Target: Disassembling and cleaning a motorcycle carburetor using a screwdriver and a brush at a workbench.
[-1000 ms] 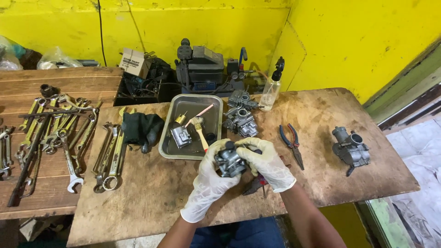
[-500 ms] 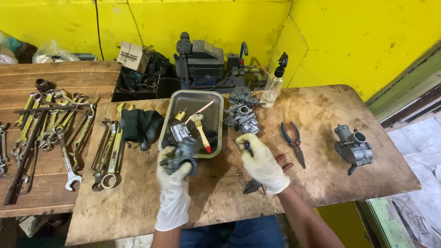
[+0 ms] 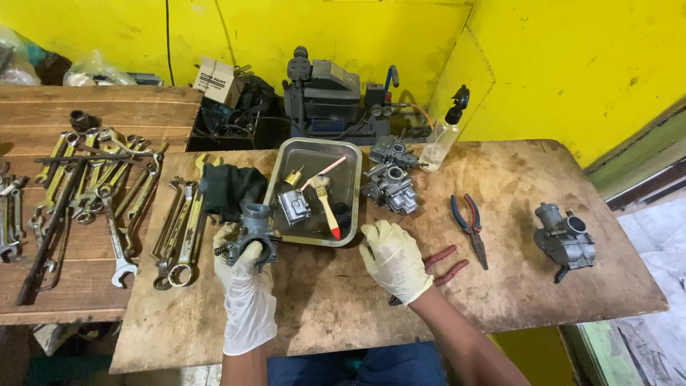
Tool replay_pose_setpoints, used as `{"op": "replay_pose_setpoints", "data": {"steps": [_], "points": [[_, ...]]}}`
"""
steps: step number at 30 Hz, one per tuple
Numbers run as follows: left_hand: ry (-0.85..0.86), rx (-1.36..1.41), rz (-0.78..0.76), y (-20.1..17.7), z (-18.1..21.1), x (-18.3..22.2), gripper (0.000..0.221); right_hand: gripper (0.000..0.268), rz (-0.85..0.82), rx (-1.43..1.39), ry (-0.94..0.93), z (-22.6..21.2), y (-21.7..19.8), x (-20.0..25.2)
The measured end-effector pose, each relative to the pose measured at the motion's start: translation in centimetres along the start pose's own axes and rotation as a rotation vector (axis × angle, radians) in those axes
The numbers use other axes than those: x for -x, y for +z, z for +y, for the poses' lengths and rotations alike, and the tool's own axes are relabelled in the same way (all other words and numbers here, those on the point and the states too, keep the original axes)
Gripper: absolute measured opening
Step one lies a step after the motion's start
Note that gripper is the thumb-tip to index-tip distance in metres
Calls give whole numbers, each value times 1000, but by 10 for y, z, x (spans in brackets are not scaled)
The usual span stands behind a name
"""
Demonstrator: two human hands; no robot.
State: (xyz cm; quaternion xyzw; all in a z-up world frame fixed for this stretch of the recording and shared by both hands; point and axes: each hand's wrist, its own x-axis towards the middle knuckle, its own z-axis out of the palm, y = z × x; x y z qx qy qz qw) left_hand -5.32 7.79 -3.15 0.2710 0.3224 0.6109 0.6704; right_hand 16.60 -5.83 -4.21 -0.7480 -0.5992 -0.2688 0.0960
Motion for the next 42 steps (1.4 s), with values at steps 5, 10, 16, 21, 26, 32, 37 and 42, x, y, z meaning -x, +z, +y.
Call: {"op": "replay_pose_setpoints", "data": {"steps": [5, 10, 16, 21, 26, 32, 37, 42], "points": [[93, 7, -88, 0, -5, -16, 59, 18, 117, -494, -80, -7, -26, -41], [77, 247, 10, 9, -3, -17, 54, 55, -66, -355, -235, -35, 20, -94], [151, 159, 45, -23, -24, -34, 53, 57, -223, -209, -364, -59, 67, -134], [42, -19, 50, -31, -6, -32, 61, 55, -6, -396, -454, -46, 67, -142], [76, 24, -54, -26, -5, -25, 63, 35, -521, -1079, 57, -39, -6, -155], [42, -12, -2, -26, -17, -25, 61, 11, -512, -1656, 294, -33, 6, -154], [15, -21, 8, -27, -13, -22, 63, 24, -563, -1860, 515, -24, 28, -154], [34, -28, -7, -28, -15, -23, 61, 35, -712, -2064, 544, -20, 20, -152]]}}
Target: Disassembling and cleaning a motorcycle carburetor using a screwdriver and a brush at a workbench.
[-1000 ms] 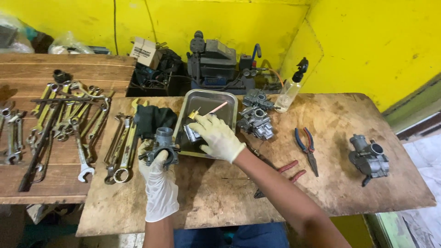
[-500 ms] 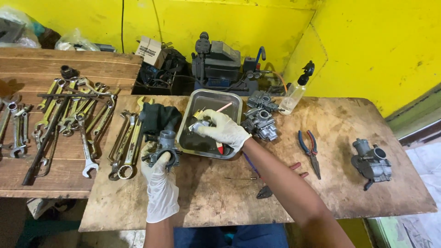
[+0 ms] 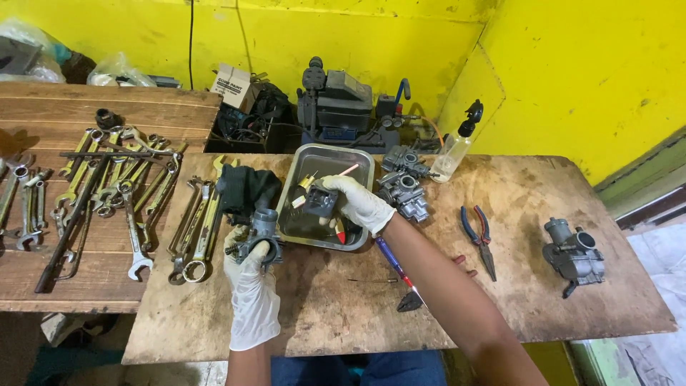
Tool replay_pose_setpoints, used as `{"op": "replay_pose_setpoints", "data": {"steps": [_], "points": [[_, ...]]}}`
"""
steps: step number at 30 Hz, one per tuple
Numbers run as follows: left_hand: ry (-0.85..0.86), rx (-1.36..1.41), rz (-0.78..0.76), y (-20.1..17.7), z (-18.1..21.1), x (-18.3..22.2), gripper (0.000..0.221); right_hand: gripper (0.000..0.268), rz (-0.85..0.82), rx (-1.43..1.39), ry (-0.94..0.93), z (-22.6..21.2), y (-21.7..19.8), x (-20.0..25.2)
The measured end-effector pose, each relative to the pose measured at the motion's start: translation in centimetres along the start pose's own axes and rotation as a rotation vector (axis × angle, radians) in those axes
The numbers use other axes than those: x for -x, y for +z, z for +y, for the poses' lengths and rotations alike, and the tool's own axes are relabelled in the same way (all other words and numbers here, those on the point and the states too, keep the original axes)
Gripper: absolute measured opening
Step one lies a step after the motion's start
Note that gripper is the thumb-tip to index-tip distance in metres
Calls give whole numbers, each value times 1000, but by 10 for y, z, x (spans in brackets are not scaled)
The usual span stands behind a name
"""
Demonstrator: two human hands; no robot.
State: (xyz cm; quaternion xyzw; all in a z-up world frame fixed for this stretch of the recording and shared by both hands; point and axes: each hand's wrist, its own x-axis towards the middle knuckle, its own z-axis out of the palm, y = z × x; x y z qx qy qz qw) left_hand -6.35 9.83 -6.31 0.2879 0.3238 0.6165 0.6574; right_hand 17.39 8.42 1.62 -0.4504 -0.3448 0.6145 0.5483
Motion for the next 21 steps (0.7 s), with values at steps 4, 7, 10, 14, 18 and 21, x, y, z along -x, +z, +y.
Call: {"op": "replay_pose_setpoints", "data": {"steps": [4, 7, 10, 14, 18, 21], "points": [[-50, -23, 29, 8, 8, 5, 65, 48, -27, -24, 85, -12, 13, 14], [-47, -6, 21, 13, 14, 12, 61, 40, 15, -103, 107, -10, 12, 14], [-20, 18, -15, 5, 3, 6, 57, 42, -70, -128, 156, -18, 12, 22], [-29, -2, -32, 13, 11, 11, 57, 45, -91, -163, 123, -14, 5, 21], [-61, -22, -20, 14, 7, 9, 57, 48, -118, -167, 119, -14, 3, 25], [-74, -49, -26, 15, 5, 9, 59, 49, -122, -174, 118, -12, 0, 26]]}}
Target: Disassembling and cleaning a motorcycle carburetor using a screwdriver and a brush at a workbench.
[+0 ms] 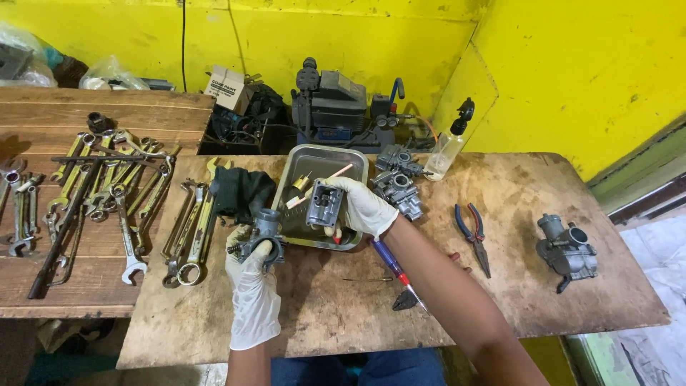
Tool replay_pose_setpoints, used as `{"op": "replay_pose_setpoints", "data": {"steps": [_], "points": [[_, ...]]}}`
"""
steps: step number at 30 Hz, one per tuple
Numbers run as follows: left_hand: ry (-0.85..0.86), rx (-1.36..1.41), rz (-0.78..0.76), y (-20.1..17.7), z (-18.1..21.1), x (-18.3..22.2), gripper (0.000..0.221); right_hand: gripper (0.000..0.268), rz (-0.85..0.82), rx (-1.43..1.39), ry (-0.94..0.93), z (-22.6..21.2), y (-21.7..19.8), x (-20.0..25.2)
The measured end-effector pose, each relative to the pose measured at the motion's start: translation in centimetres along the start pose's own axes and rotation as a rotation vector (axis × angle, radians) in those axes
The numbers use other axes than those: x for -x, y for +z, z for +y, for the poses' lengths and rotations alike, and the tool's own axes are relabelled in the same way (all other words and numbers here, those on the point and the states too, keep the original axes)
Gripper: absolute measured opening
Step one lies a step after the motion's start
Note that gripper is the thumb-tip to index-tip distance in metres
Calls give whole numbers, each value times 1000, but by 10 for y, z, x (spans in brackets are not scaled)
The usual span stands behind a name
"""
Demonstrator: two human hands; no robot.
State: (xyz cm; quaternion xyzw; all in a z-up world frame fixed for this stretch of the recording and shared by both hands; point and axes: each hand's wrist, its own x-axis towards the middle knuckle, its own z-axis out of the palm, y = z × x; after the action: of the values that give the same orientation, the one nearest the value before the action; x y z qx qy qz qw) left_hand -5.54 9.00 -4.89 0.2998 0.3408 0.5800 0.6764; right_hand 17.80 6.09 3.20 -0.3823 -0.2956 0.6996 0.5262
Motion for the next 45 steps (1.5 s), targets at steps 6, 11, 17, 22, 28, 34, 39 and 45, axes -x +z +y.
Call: {"op": "replay_pose_setpoints", "data": {"steps": [6, 11, 17, 22, 28, 34, 39, 45], "points": [[29, 9, -15, -1, -4, 0, 57, 50, 52, 28, 30, -3, 5, 5], [51, 64, -14, -5, -8, -4, 56, 32, 89, 203, -93, -7, 21, 14], [51, 55, 15, -6, -5, -1, 57, 20, 256, 433, -251, 2, 32, 11], [50, 66, 21, -4, 1, 2, 53, 48, 201, 1061, -504, 11, 27, 13], [53, 40, 25, 2, 10, 5, 56, 61, 155, 1207, -916, 18, 28, 22], [32, 60, 25, 0, 1, 3, 56, 61, 149, 1170, -960, 20, 24, 30], [44, 80, -31, 3, 5, 7, 50, 61, 213, 1258, -920, 24, 20, 25], [31, 115, -14, 15, 22, 18, 50, 55, 359, 1670, -790, 48, 4, -1]]}}
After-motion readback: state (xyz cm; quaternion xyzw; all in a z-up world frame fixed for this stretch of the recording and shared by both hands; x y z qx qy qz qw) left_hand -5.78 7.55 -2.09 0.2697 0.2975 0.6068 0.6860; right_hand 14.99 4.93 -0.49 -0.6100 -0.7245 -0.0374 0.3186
